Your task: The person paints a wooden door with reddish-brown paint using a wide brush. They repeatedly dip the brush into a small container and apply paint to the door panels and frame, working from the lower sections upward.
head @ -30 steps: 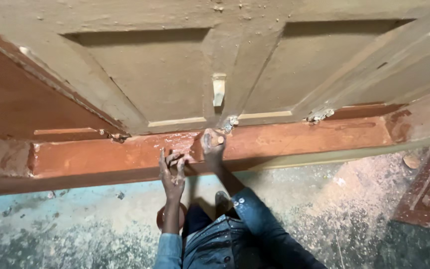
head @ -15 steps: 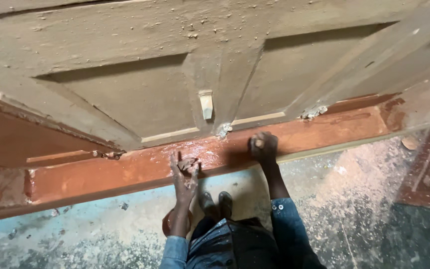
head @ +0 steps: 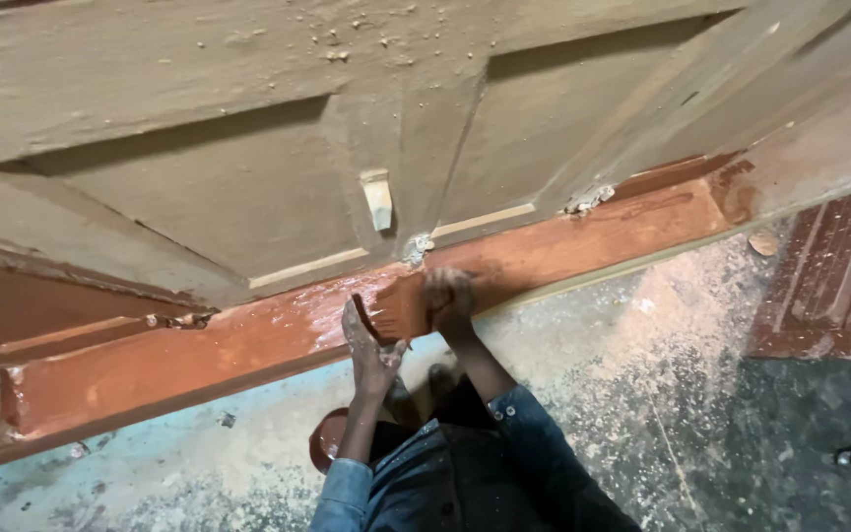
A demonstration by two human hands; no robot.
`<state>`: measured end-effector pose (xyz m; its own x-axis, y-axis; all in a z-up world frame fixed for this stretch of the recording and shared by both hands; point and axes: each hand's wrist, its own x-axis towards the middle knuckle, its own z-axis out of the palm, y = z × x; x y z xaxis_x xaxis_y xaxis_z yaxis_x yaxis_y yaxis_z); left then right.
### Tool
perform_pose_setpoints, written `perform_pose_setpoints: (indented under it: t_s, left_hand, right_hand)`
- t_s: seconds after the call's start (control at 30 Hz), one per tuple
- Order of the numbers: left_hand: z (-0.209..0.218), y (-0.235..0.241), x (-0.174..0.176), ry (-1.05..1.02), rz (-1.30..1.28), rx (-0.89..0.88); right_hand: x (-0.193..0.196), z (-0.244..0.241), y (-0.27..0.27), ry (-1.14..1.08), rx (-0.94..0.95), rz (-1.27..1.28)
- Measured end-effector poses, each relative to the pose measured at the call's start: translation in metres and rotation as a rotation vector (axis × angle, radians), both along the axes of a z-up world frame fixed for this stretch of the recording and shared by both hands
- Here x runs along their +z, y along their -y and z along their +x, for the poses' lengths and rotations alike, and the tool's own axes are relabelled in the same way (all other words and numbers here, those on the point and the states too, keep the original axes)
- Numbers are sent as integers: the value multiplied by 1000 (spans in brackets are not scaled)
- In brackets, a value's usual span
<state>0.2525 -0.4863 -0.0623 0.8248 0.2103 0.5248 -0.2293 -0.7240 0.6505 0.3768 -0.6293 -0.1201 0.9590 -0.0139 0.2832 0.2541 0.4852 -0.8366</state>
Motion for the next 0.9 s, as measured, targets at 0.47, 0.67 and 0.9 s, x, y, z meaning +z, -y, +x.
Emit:
perform_pose_setpoints:
  t_s: [0.47, 0.67, 0.9]
  left_hand:
    - [27, 88, -10, -43, -108, 63]
    - [45, 140, 0, 18, -232, 102]
    - [55, 177, -2, -27, -266, 214]
  right_hand:
    - [33, 101, 230, 93, -699, -616]
    - [71, 134, 288, 254, -761, -809]
    - [20, 123, 257, 189, -473, -672]
